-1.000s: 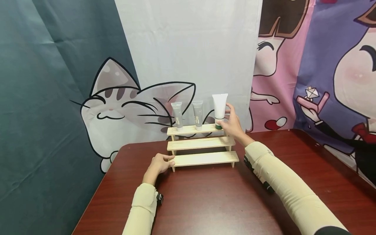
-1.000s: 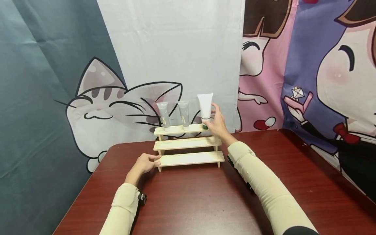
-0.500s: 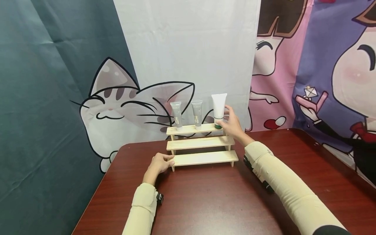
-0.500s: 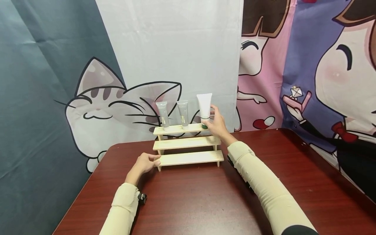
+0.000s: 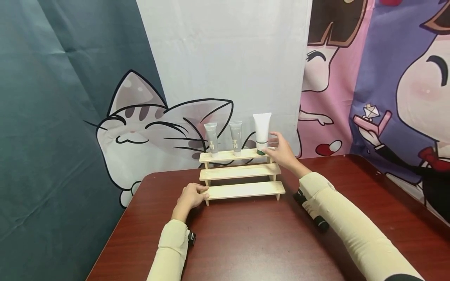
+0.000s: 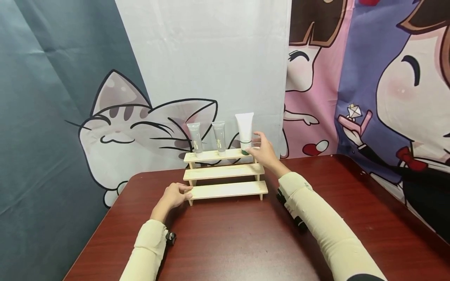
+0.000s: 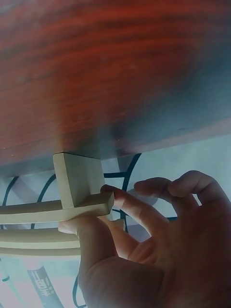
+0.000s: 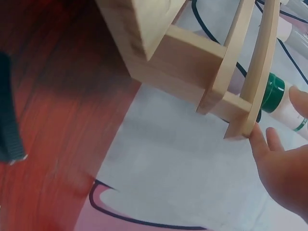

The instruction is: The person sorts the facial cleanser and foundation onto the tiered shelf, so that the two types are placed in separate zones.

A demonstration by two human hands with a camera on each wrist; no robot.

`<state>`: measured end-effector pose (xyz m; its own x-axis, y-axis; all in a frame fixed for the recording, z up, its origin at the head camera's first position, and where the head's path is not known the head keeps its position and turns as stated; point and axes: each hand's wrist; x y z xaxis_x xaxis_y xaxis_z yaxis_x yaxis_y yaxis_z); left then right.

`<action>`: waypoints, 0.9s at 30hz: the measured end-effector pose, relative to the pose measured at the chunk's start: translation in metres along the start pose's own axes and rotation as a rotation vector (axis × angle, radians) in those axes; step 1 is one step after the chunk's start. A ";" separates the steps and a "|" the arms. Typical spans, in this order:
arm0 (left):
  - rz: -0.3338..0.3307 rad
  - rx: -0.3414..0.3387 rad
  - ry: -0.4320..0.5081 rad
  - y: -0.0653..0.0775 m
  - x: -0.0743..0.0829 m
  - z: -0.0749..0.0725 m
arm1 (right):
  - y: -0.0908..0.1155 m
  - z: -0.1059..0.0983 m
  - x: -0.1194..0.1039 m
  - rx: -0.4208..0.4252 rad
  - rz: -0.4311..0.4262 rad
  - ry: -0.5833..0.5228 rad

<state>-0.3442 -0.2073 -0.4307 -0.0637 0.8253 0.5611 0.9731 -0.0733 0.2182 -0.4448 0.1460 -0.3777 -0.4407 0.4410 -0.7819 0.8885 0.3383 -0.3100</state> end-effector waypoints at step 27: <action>-0.030 -0.011 -0.010 0.001 0.000 0.000 | 0.065 -0.023 -0.001 -0.117 0.076 0.156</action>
<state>-0.3434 -0.2073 -0.4307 -0.0909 0.8325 0.5465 0.9684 -0.0541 0.2434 -0.3899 0.1866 -0.3845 -0.3957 0.5890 -0.7047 0.9030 0.3894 -0.1816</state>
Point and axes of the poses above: each hand's wrist, its own y-axis away from the middle knuckle, its own z-axis out of the palm, x = y × z, and after that the axes turned 15 degrees about -x, right-handed
